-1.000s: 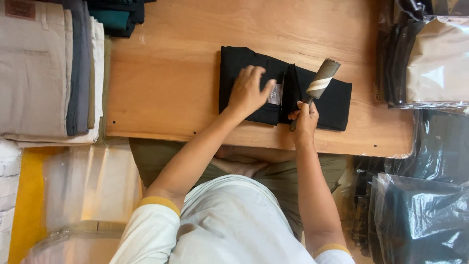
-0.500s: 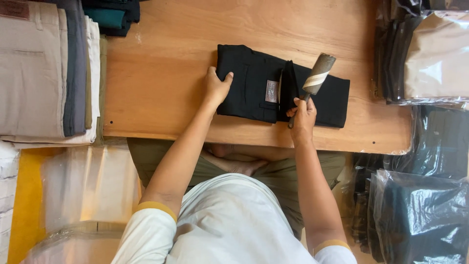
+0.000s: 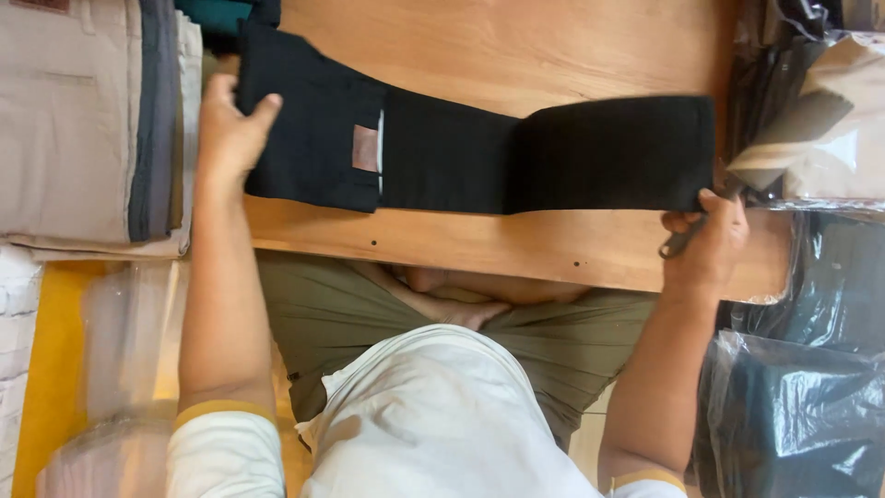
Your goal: The person uses a lint roller to remove lint from a pair of black trousers and then folds them neatly on a wooden board.
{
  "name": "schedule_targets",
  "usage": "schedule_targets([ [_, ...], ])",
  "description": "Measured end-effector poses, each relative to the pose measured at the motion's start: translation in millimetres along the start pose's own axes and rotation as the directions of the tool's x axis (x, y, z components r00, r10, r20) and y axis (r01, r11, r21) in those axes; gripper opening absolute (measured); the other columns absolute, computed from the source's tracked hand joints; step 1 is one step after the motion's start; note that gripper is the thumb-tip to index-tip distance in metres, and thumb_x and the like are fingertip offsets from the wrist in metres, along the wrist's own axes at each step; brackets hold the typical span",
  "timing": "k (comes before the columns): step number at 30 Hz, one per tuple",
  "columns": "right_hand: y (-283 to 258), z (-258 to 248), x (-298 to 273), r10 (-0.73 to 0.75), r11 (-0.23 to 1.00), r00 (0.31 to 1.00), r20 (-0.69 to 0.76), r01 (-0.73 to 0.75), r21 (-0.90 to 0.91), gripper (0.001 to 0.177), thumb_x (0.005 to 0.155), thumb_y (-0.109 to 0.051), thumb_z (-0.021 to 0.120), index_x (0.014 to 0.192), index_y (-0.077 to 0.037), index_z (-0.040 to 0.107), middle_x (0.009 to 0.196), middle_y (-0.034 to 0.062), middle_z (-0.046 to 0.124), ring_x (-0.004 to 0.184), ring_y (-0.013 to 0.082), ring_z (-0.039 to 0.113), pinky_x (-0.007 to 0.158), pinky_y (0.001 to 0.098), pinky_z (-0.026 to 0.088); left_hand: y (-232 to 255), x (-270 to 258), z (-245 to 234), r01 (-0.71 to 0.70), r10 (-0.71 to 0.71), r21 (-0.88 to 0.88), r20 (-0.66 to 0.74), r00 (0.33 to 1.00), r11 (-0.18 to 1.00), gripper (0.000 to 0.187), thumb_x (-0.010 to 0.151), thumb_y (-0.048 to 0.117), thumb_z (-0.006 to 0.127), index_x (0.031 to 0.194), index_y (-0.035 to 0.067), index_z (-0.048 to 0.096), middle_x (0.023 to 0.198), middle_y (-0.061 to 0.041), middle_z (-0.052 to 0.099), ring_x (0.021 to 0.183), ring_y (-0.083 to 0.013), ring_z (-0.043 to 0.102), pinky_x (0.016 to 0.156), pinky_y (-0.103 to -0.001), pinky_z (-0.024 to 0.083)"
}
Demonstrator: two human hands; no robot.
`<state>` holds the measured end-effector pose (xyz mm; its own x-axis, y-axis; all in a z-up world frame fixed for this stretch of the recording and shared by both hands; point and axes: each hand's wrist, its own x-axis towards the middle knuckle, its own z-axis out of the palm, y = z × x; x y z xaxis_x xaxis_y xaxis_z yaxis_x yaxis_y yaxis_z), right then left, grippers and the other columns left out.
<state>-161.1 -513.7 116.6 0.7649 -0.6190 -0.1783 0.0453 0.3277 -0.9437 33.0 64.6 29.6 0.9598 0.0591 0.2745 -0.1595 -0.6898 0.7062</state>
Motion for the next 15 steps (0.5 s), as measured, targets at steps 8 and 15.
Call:
schedule_targets([
  [8,56,-72,45,0.060,0.801,0.979,-0.196,-0.165,-0.575,0.013,0.098,-0.023,0.060,0.097,-0.010,0.061,0.070,-0.0007,0.055,0.055,0.0077,0.048,0.050,0.0222,0.038,-34,-18,-11,0.184,-0.183,0.128,-0.020,0.983,0.975,0.048,0.099,0.021,0.078,0.128,-0.011,0.057,0.117,-0.028,0.066,0.102,-0.0380,0.067,0.087,-0.044,0.054],
  [15,78,-70,48,-0.071,0.596,0.990,-0.121,-0.055,-0.801,0.031,0.111,-0.038,0.061,0.104,-0.007,0.062,0.070,-0.0006,0.055,0.051,0.0087,0.050,0.045,0.0248,0.040,-9,-32,-11,0.232,-0.223,0.307,-0.065,0.973,0.923,0.045,0.103,0.023,0.072,0.134,-0.002,0.053,0.123,-0.025,0.064,0.108,-0.0394,0.066,0.087,-0.049,0.053],
])
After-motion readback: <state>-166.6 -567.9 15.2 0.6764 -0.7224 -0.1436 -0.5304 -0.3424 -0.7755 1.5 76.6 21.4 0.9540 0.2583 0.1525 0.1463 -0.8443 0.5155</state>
